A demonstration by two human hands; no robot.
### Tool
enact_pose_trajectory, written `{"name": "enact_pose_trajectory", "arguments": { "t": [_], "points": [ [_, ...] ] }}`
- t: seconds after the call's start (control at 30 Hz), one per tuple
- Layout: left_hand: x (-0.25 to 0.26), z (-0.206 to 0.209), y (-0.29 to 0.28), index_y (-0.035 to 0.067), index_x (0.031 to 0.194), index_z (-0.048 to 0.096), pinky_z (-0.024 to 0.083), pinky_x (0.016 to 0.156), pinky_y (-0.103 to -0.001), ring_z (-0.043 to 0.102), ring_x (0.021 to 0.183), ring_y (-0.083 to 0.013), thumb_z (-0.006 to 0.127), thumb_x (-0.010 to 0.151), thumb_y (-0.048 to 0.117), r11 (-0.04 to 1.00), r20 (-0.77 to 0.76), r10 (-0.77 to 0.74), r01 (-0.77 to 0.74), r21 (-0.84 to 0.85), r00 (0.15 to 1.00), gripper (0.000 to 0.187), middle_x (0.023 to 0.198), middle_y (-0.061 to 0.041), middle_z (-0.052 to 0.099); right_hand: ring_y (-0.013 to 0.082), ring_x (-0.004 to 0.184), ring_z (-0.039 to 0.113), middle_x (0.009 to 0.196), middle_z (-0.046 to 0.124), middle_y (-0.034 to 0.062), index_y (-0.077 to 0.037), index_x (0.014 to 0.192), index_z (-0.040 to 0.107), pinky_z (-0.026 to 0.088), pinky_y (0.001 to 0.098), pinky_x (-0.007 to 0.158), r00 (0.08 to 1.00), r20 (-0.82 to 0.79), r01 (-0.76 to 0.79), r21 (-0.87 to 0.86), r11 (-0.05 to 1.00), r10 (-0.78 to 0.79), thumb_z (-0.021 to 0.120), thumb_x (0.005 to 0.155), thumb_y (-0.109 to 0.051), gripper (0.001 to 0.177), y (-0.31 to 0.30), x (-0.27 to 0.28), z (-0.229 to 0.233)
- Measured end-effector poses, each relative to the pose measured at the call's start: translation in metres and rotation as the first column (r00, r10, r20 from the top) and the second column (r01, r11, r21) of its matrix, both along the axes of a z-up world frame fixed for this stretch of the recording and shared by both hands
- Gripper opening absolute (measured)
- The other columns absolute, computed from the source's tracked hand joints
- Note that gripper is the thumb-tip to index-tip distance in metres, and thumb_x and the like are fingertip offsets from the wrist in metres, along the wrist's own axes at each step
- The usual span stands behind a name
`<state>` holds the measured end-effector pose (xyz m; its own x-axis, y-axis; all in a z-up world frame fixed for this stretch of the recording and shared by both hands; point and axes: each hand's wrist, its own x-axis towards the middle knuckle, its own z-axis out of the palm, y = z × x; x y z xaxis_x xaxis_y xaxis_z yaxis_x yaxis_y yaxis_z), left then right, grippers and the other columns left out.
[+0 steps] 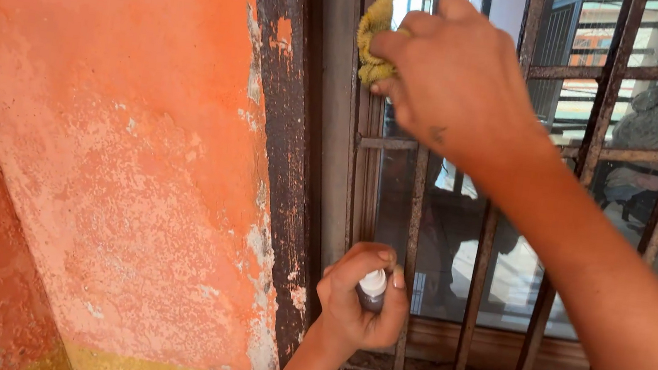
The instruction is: The person sprays a cleaning solution onto a window with metal bars and wipes the glass and frame with a yellow cloth. The person repeatedly sprays and wipes different sections of the window throughout the clip.
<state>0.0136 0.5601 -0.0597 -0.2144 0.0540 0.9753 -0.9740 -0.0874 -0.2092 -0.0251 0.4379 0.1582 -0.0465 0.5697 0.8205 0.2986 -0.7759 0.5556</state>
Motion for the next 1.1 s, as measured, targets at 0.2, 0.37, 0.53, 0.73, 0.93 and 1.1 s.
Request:
{"name": "enact_pose_trajectory", "arguments": {
  "t": [0.2,0.37,0.53,0.73,0.93,1.1],
  "points": [
    [0.0,0.001,-0.001,-0.001,0.126,0.049,0.056,0.063,-0.027,0.067,0.07,-0.0149,0.062,0.094,-0.006,1.0,-0.002,0.016,-0.016,-0.023,1.0,0.035,0.095,-0.017,0.068,0.0232,0.09,0.064,0.103,0.074,0.0038,-0.009,0.11,0.076,0.047,0.043,0.085,0.884,-0.05,-0.427,0.319,0.846,0.465,0.079,0.096,-0.017,0.017,-0.011,-0.004,-0.016],
    [-0.003,0.001,0.001,0.001,0.126,0.048,0.054,0.062,-0.027,0.066,0.07,-0.0156,0.063,0.095,-0.008,1.0,-0.006,0.024,-0.025,-0.016,1.0,0.035,0.095,-0.017,0.067,0.0299,0.093,0.057,0.129,0.071,0.006,-0.01,0.121,0.077,0.051,0.0396,0.072,0.991,0.125,-0.072,0.128,0.989,0.055,0.08,0.089,-0.02,0.034,0.007,-0.01,-0.015],
    [0.001,0.004,0.001,0.001,0.127,0.048,0.055,0.06,-0.026,0.068,0.07,-0.0152,0.063,0.093,-0.007,1.0,0.012,0.011,-0.011,0.014,1.0,0.037,0.095,-0.017,0.067,0.03,0.099,0.058,0.107,0.07,0.0022,-0.018,0.11,0.079,0.053,0.0382,0.067,0.977,0.117,0.149,0.234,0.961,-0.18,0.081,0.082,-0.027,0.029,0.017,0.008,-0.016],
    [0.004,-0.001,0.0,0.002,0.127,0.047,0.053,0.059,-0.026,0.066,0.069,-0.0133,0.062,0.096,-0.007,1.0,-0.012,0.008,-0.008,-0.005,1.0,0.036,0.096,-0.017,0.067,0.0291,0.102,0.051,0.114,0.069,-0.0043,-0.016,0.117,0.078,0.047,0.0407,0.085,0.964,0.109,-0.26,0.225,0.939,0.241,0.083,0.092,-0.009,0.026,0.005,0.016,-0.033],
    [0.008,-0.003,0.0,0.001,0.127,0.046,0.053,0.058,-0.026,0.064,0.069,-0.0138,0.061,0.096,-0.006,1.0,0.016,-0.01,0.01,-0.006,1.0,0.035,0.095,-0.017,0.067,0.032,0.102,0.05,0.112,0.064,0.0046,-0.012,0.116,0.072,0.043,0.0449,0.084,0.961,0.231,-0.206,0.235,0.95,0.151,0.079,0.087,-0.007,0.031,0.02,0.015,-0.043],
    [0.008,-0.004,0.001,0.002,0.127,0.044,0.055,0.062,-0.027,0.066,0.073,-0.016,0.062,0.097,-0.006,1.0,0.04,0.009,-0.009,-0.013,0.999,0.036,0.095,-0.018,0.066,0.0297,0.098,0.045,0.107,0.056,0.0098,-0.012,0.122,0.068,0.038,0.041,0.076,0.917,0.32,0.147,0.288,0.946,-0.24,0.072,0.088,-0.005,0.035,0.031,0.03,-0.035]
  ]
}}
